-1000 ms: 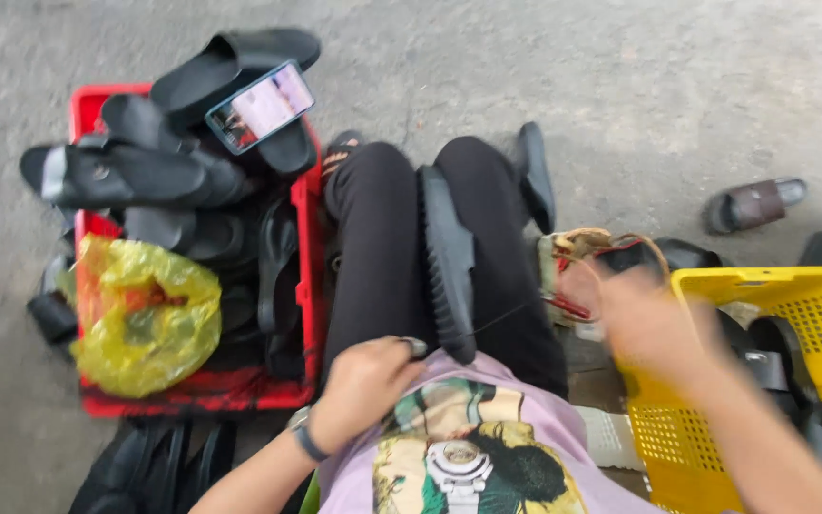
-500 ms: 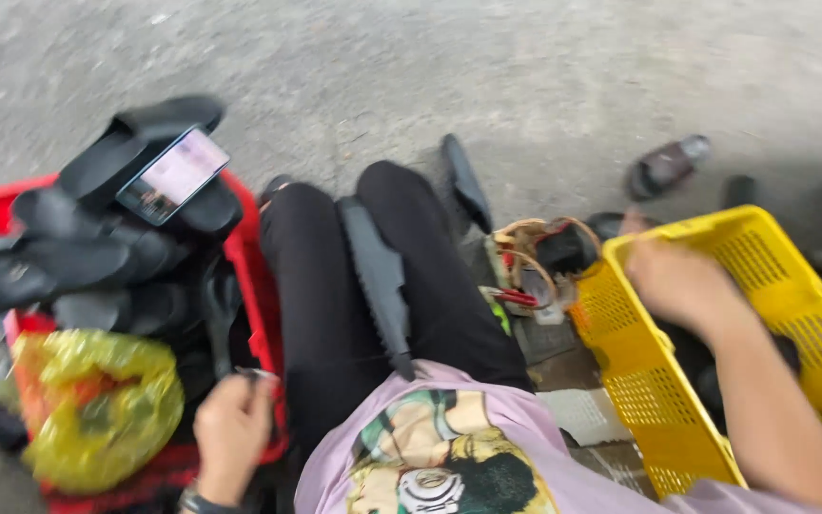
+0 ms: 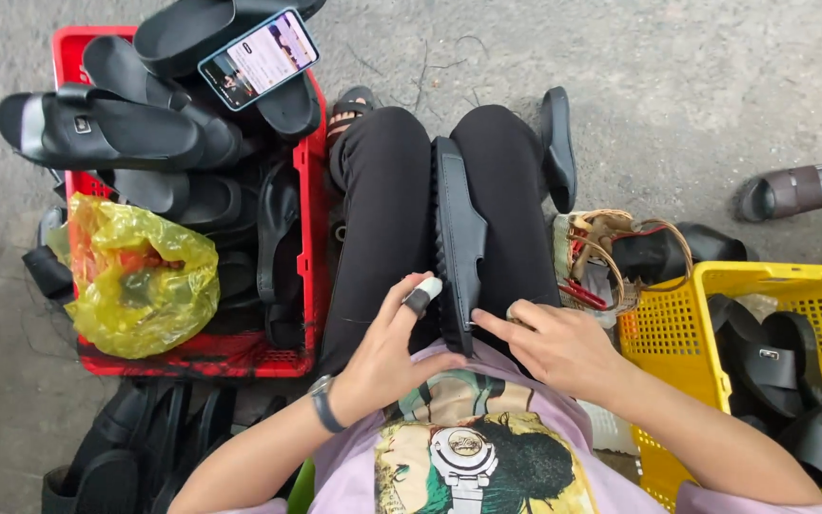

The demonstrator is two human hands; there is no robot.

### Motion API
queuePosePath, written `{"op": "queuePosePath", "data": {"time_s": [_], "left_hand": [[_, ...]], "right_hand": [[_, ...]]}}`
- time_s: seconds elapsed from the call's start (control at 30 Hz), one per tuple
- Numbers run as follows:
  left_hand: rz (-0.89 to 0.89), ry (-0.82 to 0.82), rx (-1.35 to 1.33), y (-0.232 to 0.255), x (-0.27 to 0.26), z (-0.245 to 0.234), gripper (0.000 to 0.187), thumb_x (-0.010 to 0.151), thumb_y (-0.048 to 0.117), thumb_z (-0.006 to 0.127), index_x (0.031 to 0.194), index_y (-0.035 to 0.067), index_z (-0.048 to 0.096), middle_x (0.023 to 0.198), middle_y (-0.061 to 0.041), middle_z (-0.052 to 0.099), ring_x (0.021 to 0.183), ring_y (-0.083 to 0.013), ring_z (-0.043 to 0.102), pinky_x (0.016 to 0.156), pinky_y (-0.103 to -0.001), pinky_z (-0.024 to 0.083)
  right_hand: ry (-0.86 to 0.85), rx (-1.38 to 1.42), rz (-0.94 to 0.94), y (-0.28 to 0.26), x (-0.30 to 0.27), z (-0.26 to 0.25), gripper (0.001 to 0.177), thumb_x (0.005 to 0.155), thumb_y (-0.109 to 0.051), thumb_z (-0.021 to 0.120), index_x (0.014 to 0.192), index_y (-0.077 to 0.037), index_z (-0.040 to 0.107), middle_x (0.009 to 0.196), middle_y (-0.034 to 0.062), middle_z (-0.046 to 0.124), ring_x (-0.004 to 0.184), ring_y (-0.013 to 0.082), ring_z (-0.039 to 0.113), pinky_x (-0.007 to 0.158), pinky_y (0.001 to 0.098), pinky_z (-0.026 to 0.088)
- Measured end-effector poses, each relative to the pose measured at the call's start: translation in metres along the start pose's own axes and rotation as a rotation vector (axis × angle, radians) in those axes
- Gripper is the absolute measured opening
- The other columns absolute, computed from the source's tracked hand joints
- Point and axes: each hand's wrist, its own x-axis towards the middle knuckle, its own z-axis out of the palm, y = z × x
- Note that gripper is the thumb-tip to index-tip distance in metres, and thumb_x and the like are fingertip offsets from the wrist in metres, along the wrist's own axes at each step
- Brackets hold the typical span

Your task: Hand-sewing the sole of a shoe using a needle and thread to repair it.

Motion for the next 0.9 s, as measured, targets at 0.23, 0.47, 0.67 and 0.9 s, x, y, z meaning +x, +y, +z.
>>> {"op": "queuePosePath", "data": {"time_s": [0.23, 0.47, 0.67, 0.9], "left_hand": [[-0.121, -0.053, -0.178, 0.001, 0.006, 0.011, 0.084, 0.073, 0.028, 0.081, 0.138, -0.005, 0.038, 0.147, -0.022, 0.03, 0.135, -0.0398, 0.031, 0.097, -0.033, 0.05], [-0.024, 0.065, -0.211, -0.026, 0.005, 0.036, 0.08, 0.067, 0.025, 0.086, 0.131, -0.006, 0.048, 0.14, -0.022, 0.042, 0.131, -0.0361, 0.041, 0.087, -0.024, 0.056], [0.171, 0.194, -0.077, -0.04, -0.008, 0.044, 0.075, 0.062, 0.034, 0.086, 0.122, -0.002, 0.058, 0.134, -0.017, 0.052, 0.125, -0.0314, 0.051, 0.093, -0.029, 0.054], [0.252, 0.089, 0.248, -0.036, -0.025, 0.036, 0.047, 0.077, 0.039, 0.076, 0.09, -0.003, 0.059, 0.113, -0.011, 0.055, 0.105, -0.0274, 0.06, 0.069, -0.029, 0.056]], "right_hand": [[-0.087, -0.07, -0.051, 0.004, 0.004, -0.004, 0.051, 0.09, -0.018, 0.041, 0.139, -0.031, 0.044, 0.077, -0.0027, 0.044, 0.047, 0.0131, 0.051, 0.042, 0.0236, 0.047], [-0.107, -0.225, -0.141, -0.002, 0.006, 0.011, 0.05, 0.081, -0.013, 0.043, 0.13, -0.016, 0.05, 0.077, 0.0006, 0.043, 0.045, 0.0148, 0.052, 0.038, 0.0279, 0.046], [-0.002, -0.03, -0.095, -0.011, -0.016, 0.069, 0.03, 0.086, -0.016, 0.041, 0.112, -0.008, 0.053, 0.077, -0.0008, 0.047, 0.05, 0.0217, 0.057, 0.04, 0.0336, 0.047], [0.028, 0.271, 0.274, -0.034, -0.04, 0.068, 0.016, 0.089, -0.028, 0.057, 0.1, -0.017, 0.061, 0.08, 0.0036, 0.065, 0.074, 0.0278, 0.069, 0.057, 0.0378, 0.055]]}}
